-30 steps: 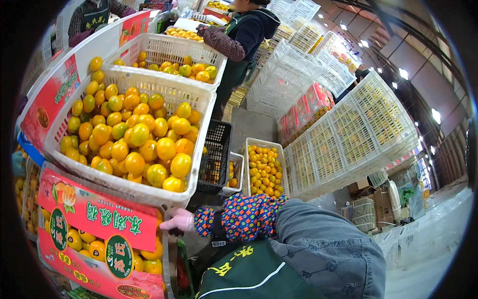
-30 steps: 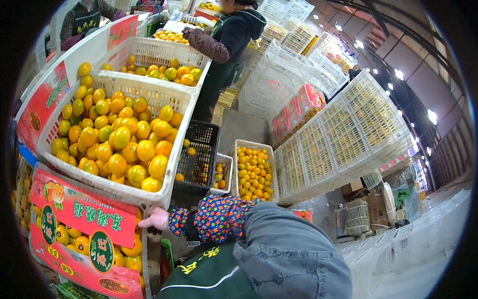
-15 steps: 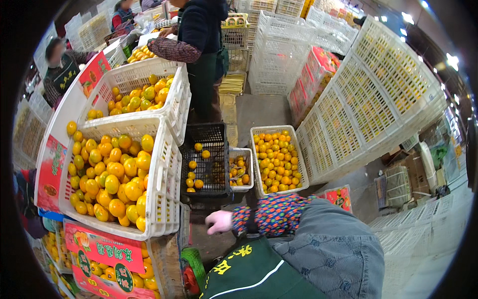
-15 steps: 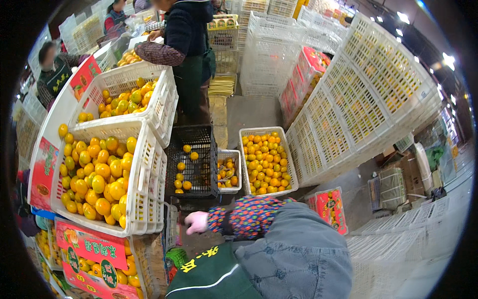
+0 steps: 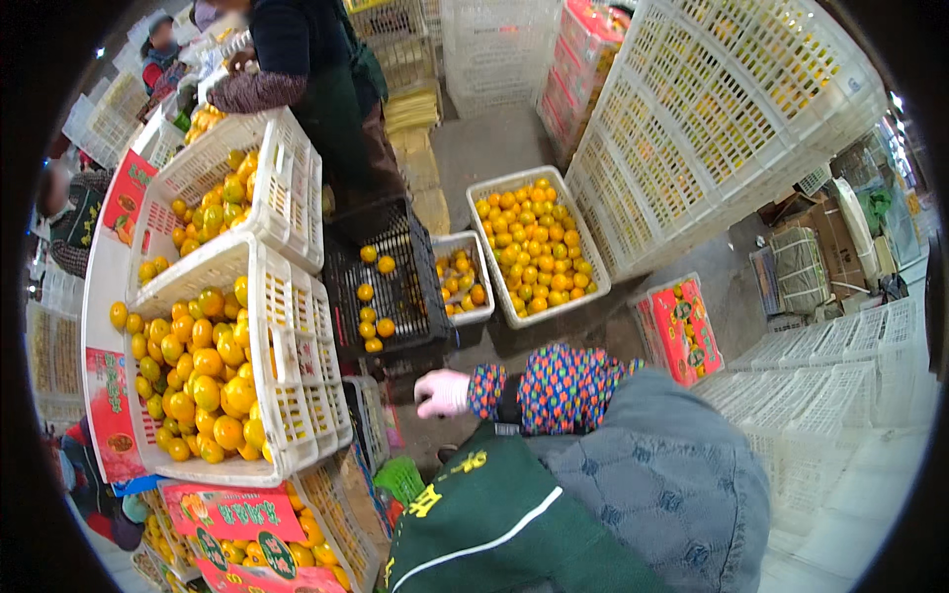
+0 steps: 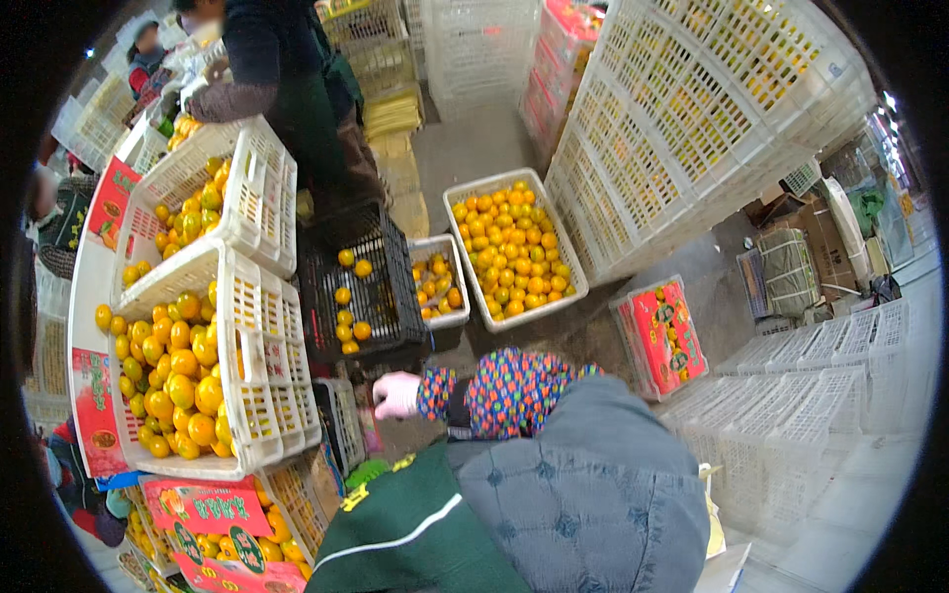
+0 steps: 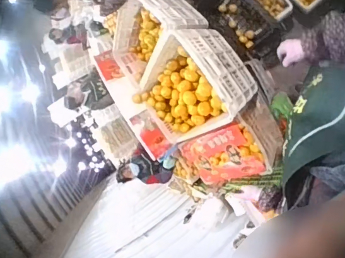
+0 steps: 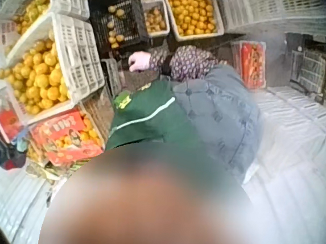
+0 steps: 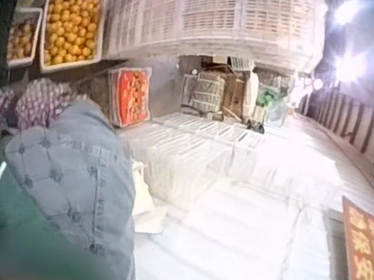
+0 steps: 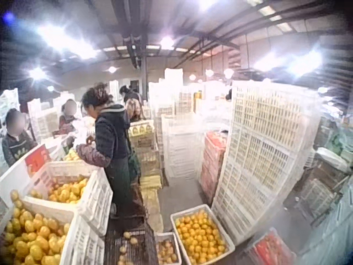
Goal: The person selects oranges from white crates, applies small round stickers to each orange, and then places the labeled oranges into a red cardboard box. The person also handles sticker sheets and packaging materials during the process.
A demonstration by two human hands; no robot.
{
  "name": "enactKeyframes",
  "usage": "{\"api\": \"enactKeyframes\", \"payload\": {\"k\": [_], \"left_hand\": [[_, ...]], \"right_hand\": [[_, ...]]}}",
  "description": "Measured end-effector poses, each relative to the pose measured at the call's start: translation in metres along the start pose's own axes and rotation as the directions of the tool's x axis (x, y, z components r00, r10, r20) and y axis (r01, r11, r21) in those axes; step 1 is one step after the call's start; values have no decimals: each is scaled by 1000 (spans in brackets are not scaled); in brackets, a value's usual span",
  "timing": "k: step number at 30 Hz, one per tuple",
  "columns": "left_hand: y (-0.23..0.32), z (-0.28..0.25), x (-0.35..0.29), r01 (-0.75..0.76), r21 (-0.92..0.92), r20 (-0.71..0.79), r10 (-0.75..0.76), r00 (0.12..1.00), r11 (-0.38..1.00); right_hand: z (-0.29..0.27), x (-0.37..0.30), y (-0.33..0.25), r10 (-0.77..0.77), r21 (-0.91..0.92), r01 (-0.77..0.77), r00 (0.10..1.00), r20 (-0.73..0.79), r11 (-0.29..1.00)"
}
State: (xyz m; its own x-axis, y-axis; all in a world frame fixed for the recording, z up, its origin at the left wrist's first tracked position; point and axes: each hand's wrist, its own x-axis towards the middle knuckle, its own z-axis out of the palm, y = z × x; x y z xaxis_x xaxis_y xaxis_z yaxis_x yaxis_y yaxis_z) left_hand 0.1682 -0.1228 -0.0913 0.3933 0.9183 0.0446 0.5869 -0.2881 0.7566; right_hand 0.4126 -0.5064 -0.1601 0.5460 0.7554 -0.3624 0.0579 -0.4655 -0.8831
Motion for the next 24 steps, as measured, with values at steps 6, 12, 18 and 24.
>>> {"api": "enactKeyframes", "payload": {"k": [6, 12, 18, 24], "left_hand": [[-4, -44, 43, -61, -23, 16, 62, 998, 998], [-8, -135, 113, -223, -37, 16, 224, 974, 974], [-59, -301, 163, -82, 146, -126, 101, 987, 986], [-76, -299, 239, -32, 434, -68, 69, 995, 901]], "right_hand": [[41, -15, -16, 141, 59, -139, 990, -20, 988], [73, -29, -48, 190, 53, -184, 972, -138, 981], [110, -6, -122, -9, 73, -6, 979, 202, 997], [150, 25, -169, 157, 205, -286, 861, 483, 936]]}}
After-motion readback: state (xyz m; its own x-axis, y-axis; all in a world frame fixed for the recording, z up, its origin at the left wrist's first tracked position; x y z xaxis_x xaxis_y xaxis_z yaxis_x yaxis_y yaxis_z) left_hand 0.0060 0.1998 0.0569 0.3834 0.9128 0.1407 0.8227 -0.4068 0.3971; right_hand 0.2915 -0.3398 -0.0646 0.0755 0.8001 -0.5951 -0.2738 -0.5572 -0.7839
